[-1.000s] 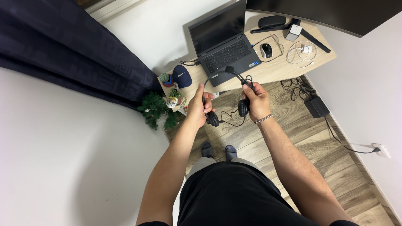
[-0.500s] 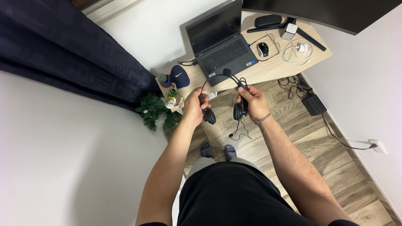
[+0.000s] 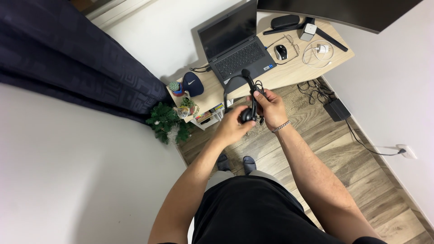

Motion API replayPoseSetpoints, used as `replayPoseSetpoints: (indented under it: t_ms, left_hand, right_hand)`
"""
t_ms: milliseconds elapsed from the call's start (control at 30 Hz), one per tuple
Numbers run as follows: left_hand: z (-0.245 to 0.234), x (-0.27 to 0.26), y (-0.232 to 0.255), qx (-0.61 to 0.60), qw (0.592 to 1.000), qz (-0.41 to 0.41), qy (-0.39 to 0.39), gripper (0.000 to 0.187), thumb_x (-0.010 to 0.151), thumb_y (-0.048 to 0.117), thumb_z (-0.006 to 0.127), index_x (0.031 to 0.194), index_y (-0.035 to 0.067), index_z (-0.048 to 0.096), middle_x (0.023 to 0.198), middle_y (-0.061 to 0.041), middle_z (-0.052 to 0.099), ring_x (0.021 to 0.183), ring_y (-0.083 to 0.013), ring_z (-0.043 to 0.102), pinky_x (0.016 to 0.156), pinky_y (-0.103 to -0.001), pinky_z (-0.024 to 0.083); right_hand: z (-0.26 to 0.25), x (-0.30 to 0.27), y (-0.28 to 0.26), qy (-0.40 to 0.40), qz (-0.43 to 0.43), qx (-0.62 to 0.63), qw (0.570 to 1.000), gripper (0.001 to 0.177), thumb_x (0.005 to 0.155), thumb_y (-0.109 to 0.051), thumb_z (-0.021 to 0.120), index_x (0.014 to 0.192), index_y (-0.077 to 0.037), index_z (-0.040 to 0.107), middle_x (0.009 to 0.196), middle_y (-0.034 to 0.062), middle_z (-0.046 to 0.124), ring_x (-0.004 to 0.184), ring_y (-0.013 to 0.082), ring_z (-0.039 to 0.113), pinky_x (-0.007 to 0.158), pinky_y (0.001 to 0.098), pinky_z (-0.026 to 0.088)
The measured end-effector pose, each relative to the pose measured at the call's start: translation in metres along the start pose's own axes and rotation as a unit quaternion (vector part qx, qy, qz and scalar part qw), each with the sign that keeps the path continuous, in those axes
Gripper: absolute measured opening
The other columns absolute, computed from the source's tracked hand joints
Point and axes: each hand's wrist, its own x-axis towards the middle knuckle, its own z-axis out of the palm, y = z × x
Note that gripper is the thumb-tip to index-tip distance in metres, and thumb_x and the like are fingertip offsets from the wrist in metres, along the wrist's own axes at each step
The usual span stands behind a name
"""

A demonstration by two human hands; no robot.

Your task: The person picks up a headset from a wooden desk, untangles the attached cable with both hands, and carries it through a hallway. After placing the headset on top of a laptop in another room, the person returns to the desk and picks up a small rectangular battery.

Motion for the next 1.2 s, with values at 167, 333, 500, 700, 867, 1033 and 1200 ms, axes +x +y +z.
replayPoseSetpoints:
  t_ms: [167, 333, 500, 700, 867, 1033, 1200]
  left_hand:
    - [-0.023, 0.008, -0.012, -0.245, 0.967, -0.034, 0.067, 0.051, 0.087, 0.016, 0.08, 0.131, 0.0, 0.059, 0.106, -0.022, 0.069, 0.079, -0.029, 0.075, 0.063, -0.033, 0.064]
    - [-0.045, 0.024, 0.005, -0.415, 0.9, -0.085, 0.101, 0.044, 0.09, 0.017, 0.076, 0.123, -0.001, 0.054, 0.101, -0.016, 0.065, 0.071, -0.0257, 0.075, 0.058, -0.026, 0.065]
    - [-0.055, 0.037, 0.006, -0.457, 0.87, -0.137, 0.125, 0.041, 0.089, 0.017, 0.078, 0.12, 0.007, 0.052, 0.098, -0.013, 0.063, 0.074, -0.0296, 0.077, 0.062, -0.029, 0.066]
    - [-0.038, 0.05, -0.039, -0.446, 0.863, -0.223, 0.081, 0.04, 0.091, 0.022, 0.079, 0.117, 0.009, 0.051, 0.102, -0.008, 0.064, 0.082, -0.0247, 0.077, 0.074, -0.03, 0.065]
    - [-0.039, 0.047, -0.03, -0.339, 0.898, -0.278, 0.028, 0.051, 0.091, 0.036, 0.078, 0.122, 0.005, 0.052, 0.098, -0.012, 0.07, 0.079, -0.023, 0.076, 0.069, -0.031, 0.064]
    - [-0.039, 0.037, -0.007, 0.203, 0.963, -0.178, 0.012, 0.069, 0.081, 0.066, 0.07, 0.125, 0.014, 0.062, 0.103, -0.005, 0.07, 0.103, -0.0288, 0.071, 0.083, -0.045, 0.058]
    - [-0.005, 0.033, 0.032, -0.022, 0.99, 0.117, -0.076, 0.046, 0.078, 0.019, 0.071, 0.124, 0.015, 0.066, 0.09, -0.004, 0.073, 0.093, -0.0221, 0.073, 0.086, -0.038, 0.058]
  right_hand:
    - [-0.021, 0.003, 0.035, 0.033, 0.016, 0.043, 0.998, 0.019, 0.101, -0.02, 0.067, 0.09, -0.004, 0.069, 0.075, 0.0121, 0.069, 0.056, 0.0132, 0.06, 0.043, 0.0201, 0.042]
    - [-0.004, -0.033, 0.029, -0.014, 0.063, 0.028, 0.998, 0.027, 0.099, -0.023, 0.067, 0.089, 0.001, 0.073, 0.088, 0.0194, 0.074, 0.08, 0.0256, 0.075, 0.055, 0.0291, 0.056]
    - [-0.004, -0.046, 0.029, -0.091, 0.066, -0.015, 0.994, 0.021, 0.091, -0.014, 0.074, 0.075, -0.001, 0.075, 0.083, 0.0123, 0.075, 0.076, 0.0154, 0.072, 0.069, 0.025, 0.057]
    - [-0.02, -0.04, 0.002, -0.097, -0.072, 0.051, 0.991, 0.047, 0.081, 0.017, 0.071, 0.065, -0.013, 0.038, 0.099, 0.0224, 0.07, 0.064, 0.0192, 0.07, 0.06, 0.0302, 0.058]
    - [-0.009, -0.039, -0.027, -0.078, -0.087, 0.005, 0.993, 0.045, 0.082, 0.012, 0.073, 0.065, -0.014, 0.041, 0.096, 0.0182, 0.072, 0.063, 0.013, 0.067, 0.059, 0.0255, 0.055]
    - [0.0, -0.042, -0.053, -0.08, -0.093, -0.069, 0.99, 0.038, 0.084, 0.008, 0.078, 0.065, -0.01, 0.05, 0.079, 0.0097, 0.068, 0.058, 0.0078, 0.061, 0.055, 0.0223, 0.05]
    - [-0.037, -0.03, -0.025, -0.098, -0.119, -0.199, 0.968, 0.024, 0.082, -0.001, 0.081, 0.07, -0.009, 0.062, 0.059, -0.0065, 0.046, 0.054, 0.0045, 0.047, 0.052, 0.0217, 0.04]
